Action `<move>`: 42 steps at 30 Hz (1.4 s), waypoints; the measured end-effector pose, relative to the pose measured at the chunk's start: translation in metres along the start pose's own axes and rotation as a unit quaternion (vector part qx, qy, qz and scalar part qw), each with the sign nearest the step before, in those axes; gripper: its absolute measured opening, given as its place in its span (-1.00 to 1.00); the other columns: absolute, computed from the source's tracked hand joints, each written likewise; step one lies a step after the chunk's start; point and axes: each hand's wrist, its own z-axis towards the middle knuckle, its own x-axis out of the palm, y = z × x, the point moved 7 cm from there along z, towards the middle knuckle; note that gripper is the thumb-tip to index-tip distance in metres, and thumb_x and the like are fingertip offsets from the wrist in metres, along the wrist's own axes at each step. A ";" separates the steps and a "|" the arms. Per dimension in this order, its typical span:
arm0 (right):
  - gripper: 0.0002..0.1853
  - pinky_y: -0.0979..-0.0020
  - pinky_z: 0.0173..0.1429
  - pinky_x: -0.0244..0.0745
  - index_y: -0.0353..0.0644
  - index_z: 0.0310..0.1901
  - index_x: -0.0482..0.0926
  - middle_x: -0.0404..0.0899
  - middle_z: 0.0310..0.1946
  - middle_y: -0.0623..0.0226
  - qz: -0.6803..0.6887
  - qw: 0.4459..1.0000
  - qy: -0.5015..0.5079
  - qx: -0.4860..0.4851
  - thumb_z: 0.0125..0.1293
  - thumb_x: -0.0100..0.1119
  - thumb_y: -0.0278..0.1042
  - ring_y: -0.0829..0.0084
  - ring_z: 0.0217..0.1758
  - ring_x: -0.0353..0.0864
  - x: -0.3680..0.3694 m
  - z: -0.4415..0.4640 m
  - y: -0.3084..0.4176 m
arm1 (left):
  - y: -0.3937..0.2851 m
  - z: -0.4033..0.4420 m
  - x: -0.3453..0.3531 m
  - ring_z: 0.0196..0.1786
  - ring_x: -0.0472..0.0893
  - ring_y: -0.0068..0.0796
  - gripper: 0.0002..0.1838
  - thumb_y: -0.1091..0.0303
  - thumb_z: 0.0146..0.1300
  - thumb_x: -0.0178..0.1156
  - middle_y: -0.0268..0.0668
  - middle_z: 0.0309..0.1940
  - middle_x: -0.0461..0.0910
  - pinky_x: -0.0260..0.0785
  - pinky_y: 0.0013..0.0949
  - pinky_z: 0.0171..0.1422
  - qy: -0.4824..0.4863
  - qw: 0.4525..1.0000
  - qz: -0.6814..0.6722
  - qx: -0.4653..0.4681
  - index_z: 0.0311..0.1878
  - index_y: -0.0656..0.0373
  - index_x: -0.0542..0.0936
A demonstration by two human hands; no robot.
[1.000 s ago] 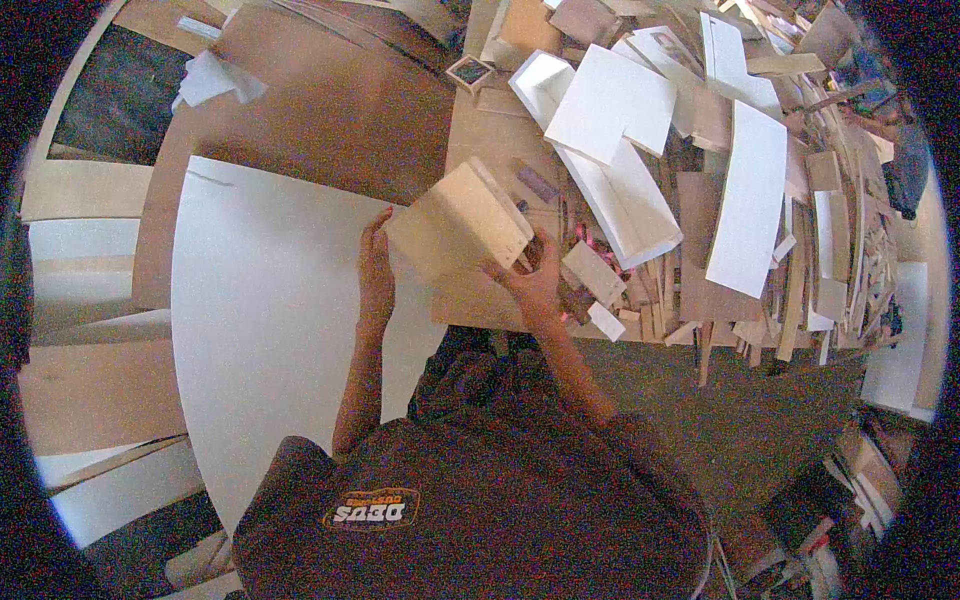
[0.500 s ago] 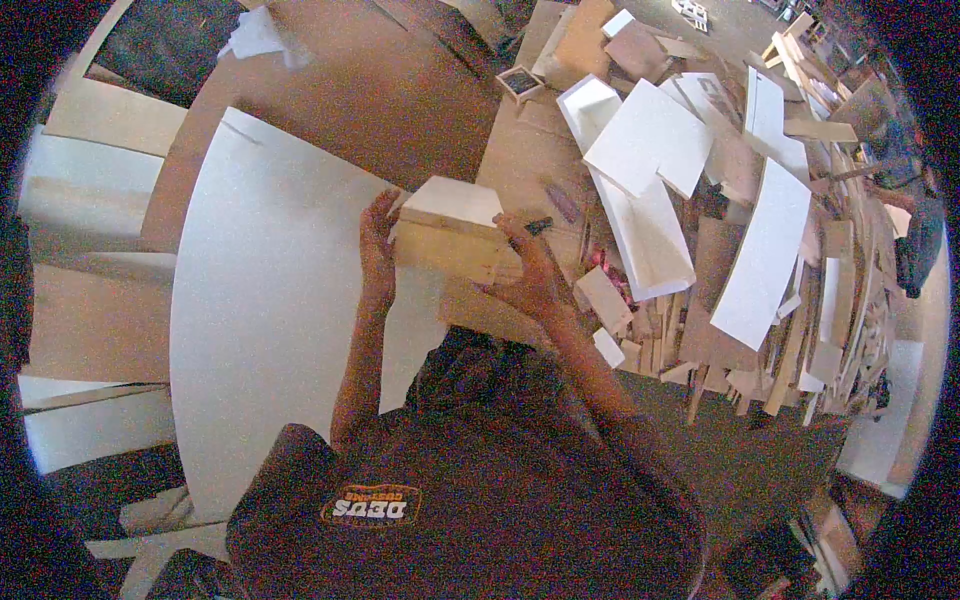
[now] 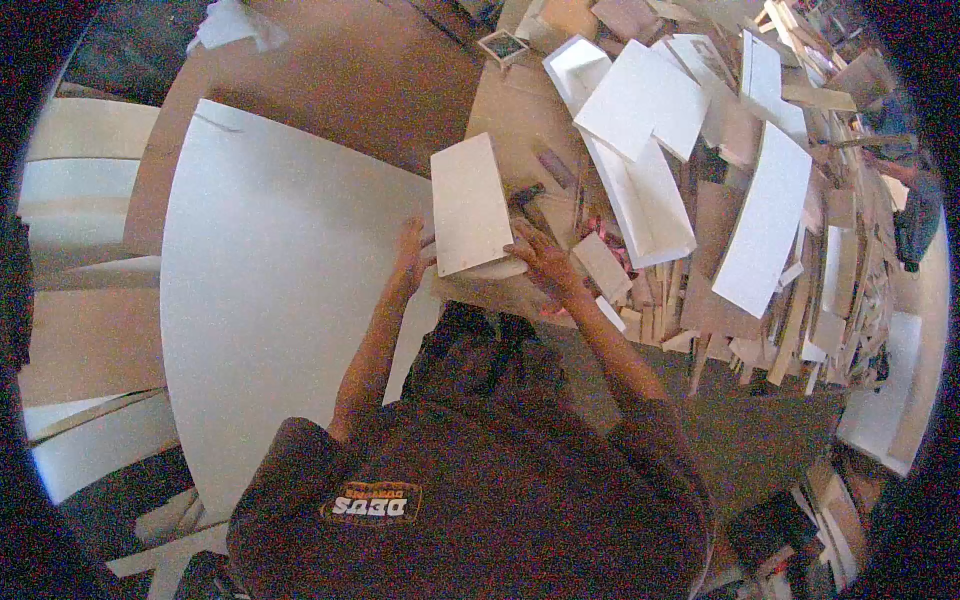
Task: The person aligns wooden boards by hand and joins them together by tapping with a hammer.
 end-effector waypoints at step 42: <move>-0.32 0.29 0.13 0.43 -0.14 0.27 0.37 0.52 0.09 0.18 0.163 0.824 -0.137 0.525 0.10 0.41 -0.26 0.31 0.01 0.54 0.055 -0.003 -0.044 | 0.066 0.115 -0.021 0.20 0.45 -0.08 0.15 -0.07 -0.03 0.51 -0.11 0.24 0.29 0.46 0.13 0.20 -0.002 0.933 -0.344 -0.102 0.36 0.07 -0.16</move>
